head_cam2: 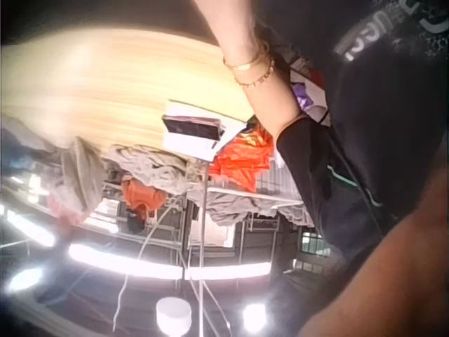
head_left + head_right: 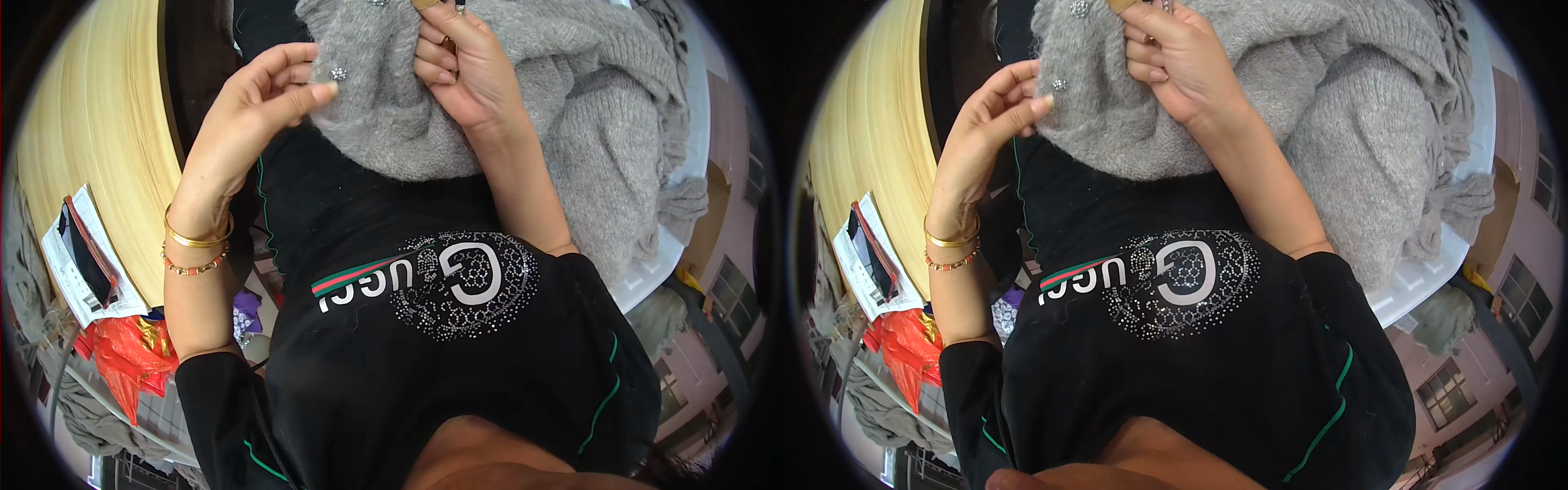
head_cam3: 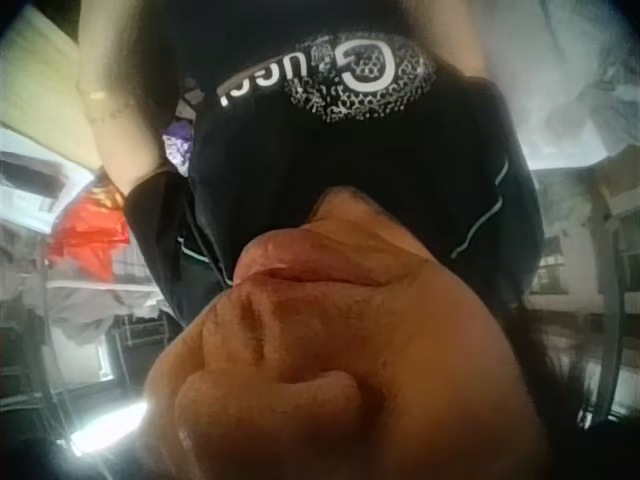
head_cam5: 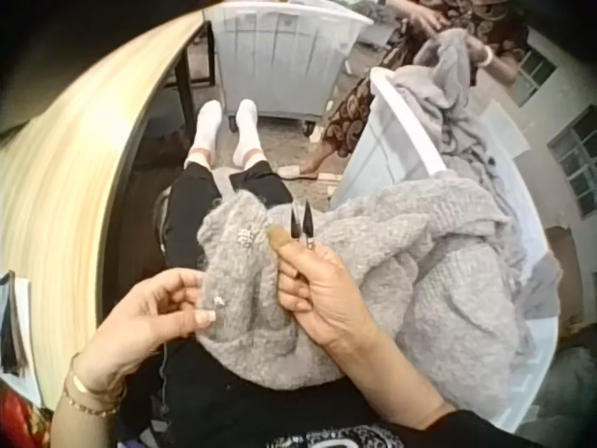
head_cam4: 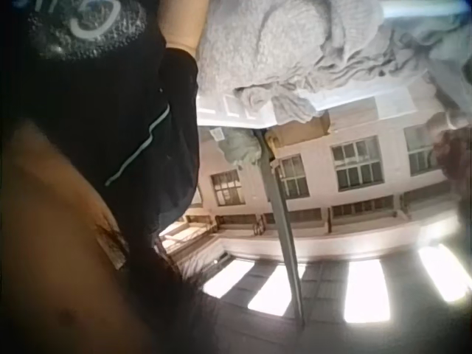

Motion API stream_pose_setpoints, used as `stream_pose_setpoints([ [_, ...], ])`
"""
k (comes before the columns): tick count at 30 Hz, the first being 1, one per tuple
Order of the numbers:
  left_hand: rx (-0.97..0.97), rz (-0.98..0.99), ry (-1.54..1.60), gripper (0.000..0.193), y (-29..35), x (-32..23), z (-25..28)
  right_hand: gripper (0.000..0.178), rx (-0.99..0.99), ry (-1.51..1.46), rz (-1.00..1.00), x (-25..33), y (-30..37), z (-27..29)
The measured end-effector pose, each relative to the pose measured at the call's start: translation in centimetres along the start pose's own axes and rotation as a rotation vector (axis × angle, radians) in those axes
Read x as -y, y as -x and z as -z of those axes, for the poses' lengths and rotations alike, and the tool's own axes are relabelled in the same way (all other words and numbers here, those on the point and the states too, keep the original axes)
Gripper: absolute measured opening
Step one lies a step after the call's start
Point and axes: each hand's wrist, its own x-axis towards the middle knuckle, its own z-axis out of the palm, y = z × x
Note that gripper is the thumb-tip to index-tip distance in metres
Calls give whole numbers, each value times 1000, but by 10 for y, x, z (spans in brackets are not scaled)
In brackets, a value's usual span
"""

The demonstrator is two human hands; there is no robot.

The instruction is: Inspecting a grey sweater and trimming loose threads or lint using a small tool.

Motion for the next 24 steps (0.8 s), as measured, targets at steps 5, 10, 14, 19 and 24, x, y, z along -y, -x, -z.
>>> stream_pose_setpoints([
  [5, 53, 131, 27, 35, -5, 3, 2, 22, -76, -53, 21, 9, 5, 4],
  [10, -55, -39, 260, 40, -2, -3, -10, 21, -16, -45, 78, 18, 9, 14],
  [14, 10, -242, 109, 45, 2, -10, -18, 19, -56, -14, 67, 19, 14, 19],
  [19, -21, -362, -261, 39, 3, -9, -22, 16, -59, 27, 62, 17, 18, 19],
  [24, -81, -416, -386, 24, 0, -5, -21, 15, -19, 70, 75, 20, 18, 20],
])
